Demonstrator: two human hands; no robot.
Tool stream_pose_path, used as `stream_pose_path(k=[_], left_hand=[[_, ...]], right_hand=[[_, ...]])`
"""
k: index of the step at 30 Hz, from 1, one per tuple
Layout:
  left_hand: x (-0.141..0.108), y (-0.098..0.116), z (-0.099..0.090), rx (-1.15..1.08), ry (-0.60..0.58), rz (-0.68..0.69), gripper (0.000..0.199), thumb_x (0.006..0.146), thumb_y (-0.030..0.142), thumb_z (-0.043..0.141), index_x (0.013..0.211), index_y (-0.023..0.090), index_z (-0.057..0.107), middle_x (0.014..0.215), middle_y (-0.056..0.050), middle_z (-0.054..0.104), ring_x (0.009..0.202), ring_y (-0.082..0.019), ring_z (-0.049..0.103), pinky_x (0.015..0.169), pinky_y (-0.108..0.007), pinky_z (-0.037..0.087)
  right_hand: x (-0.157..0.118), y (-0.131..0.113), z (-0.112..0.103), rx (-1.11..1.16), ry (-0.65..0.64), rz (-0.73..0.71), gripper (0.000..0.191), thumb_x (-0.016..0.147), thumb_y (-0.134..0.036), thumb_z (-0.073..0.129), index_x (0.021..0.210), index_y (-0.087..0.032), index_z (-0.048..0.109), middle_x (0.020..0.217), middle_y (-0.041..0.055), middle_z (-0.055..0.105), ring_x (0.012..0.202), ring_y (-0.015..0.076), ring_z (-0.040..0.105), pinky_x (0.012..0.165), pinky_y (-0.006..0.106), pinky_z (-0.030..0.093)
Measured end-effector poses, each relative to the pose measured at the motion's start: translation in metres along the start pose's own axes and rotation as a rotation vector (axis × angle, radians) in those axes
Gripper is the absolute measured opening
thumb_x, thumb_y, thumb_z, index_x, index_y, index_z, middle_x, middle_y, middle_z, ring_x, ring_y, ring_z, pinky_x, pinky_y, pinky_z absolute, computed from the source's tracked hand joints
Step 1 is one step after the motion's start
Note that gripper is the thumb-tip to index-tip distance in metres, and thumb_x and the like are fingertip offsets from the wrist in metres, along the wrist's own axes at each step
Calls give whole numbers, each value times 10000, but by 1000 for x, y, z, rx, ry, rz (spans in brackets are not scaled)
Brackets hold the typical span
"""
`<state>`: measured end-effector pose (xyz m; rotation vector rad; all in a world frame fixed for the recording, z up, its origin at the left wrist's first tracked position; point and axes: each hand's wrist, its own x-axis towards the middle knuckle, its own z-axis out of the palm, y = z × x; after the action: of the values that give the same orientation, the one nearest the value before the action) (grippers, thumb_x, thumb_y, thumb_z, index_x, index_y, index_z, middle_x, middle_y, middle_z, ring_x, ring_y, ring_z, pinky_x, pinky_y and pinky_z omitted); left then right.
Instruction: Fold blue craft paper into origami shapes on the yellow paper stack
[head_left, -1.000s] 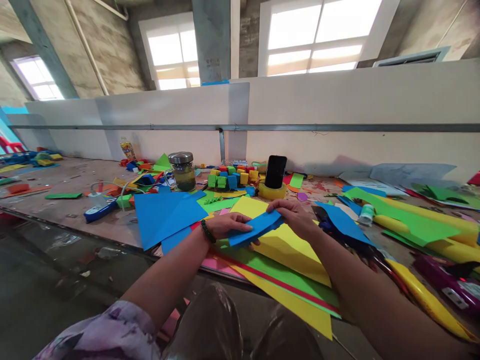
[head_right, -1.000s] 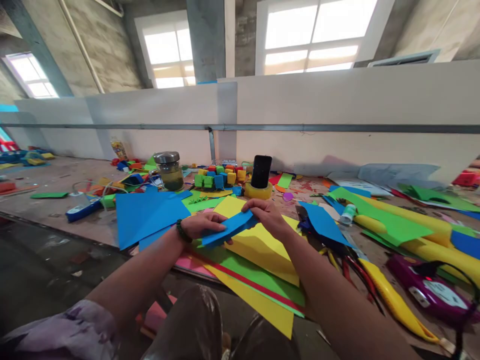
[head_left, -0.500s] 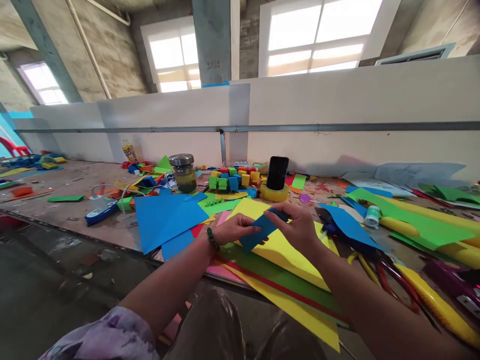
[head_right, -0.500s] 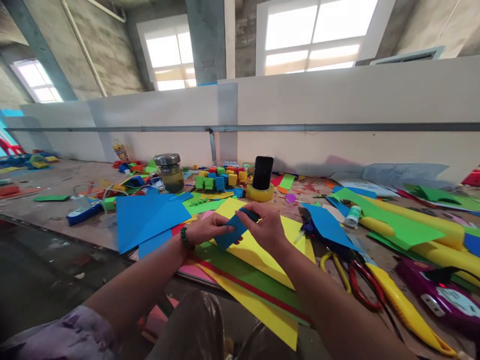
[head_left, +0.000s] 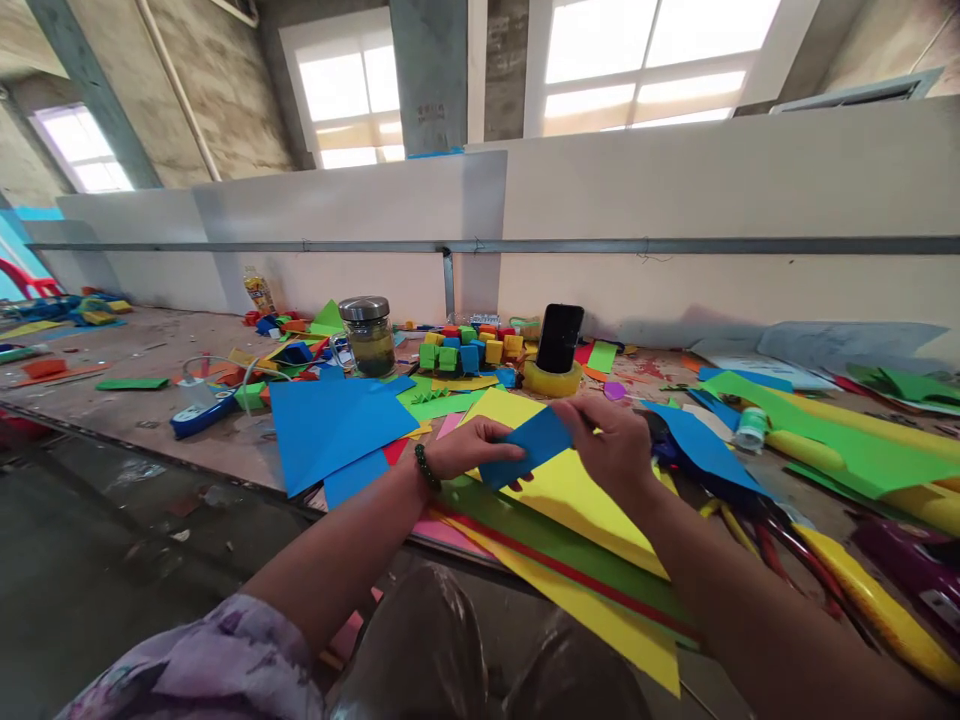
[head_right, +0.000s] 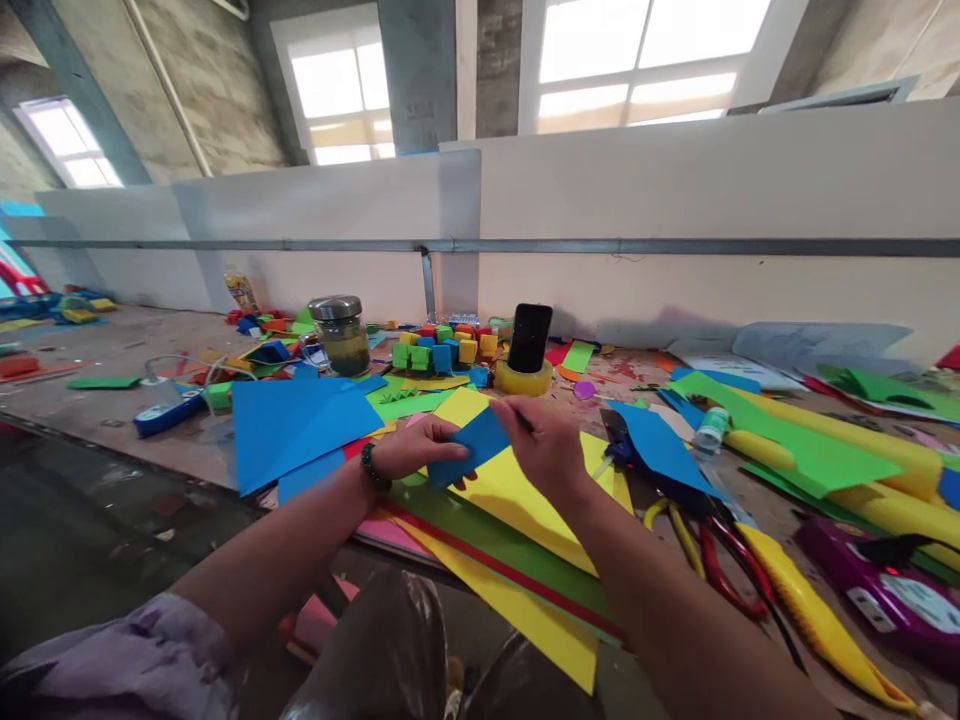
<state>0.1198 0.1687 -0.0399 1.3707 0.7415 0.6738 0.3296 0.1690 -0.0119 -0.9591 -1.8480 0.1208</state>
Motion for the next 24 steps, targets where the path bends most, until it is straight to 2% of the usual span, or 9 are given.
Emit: stream_pose_path(k=[3,5,8,12,16,18,20,22,24], left_hand=[[3,1,-5,-63,159,79,520,551,480,885,856,99,705,716,-45,705,571,-123,651,574,-225,543],[6,-1,-9,-96,317,142,565,546,455,893,951,114,697,710,-5,679,546,-83,613,572,-210,542],[10,-4,-15,-87,505,186,598,674,474,817,1141,148,634,748,16,663,547,-45,586,578,-176,532],[12,-10,-21,17,498,130,562,807,539,672,1176,123,591,751,-31,680,542,-69,613,546,-179,505],[12,-18,-26,228,478,73,653,798,477,692,1305,104,516,669,-26,669,530,-116,603,560,-230,497],[12,-22,-28,361,503,57,727,786,453,702,1373,98,461,726,-59,695,673,-182,657,673,-296,524],[11,-24,-26,491,532,70,703,790,446,690,1369,106,483,986,-150,712,1008,-278,644,893,-392,489],[10,-26,-20,596,518,105,568,816,437,653,1298,147,572,1319,-183,584,1310,-328,450,1095,-461,322],[9,-27,-10,767,392,115,526,851,471,596,1291,182,586,1501,-158,412,1431,-334,277,1168,-524,144]], right_hand=[[8,13,-4,64,64,210,384,863,-502,548,893,-162,724,490,3,539,461,147,522,469,272,418],[12,23,-3,190,48,310,471,822,-547,590,1040,-145,702,479,-24,515,431,143,520,436,266,426],[16,37,4,397,-44,424,648,717,-611,676,1137,-117,651,538,-17,581,439,141,559,448,276,487],[16,53,15,457,-99,512,764,664,-643,699,1206,-116,588,603,-3,624,474,149,607,488,291,537],[14,66,21,174,-265,577,636,789,-580,599,1219,-112,569,639,47,662,517,179,637,482,294,516],[12,72,20,59,-348,578,512,755,-514,663,1083,-122,646,657,75,677,576,209,655,515,312,507],[10,76,17,-32,-383,570,407,634,-446,780,888,-142,691,740,118,698,739,275,679,622,355,511],[9,76,15,-183,-396,554,388,542,-400,839,799,-153,685,853,159,705,921,348,650,730,397,485],[7,71,17,-351,-442,472,387,604,-410,803,866,-155,675,909,167,698,964,356,621,748,396,450]])
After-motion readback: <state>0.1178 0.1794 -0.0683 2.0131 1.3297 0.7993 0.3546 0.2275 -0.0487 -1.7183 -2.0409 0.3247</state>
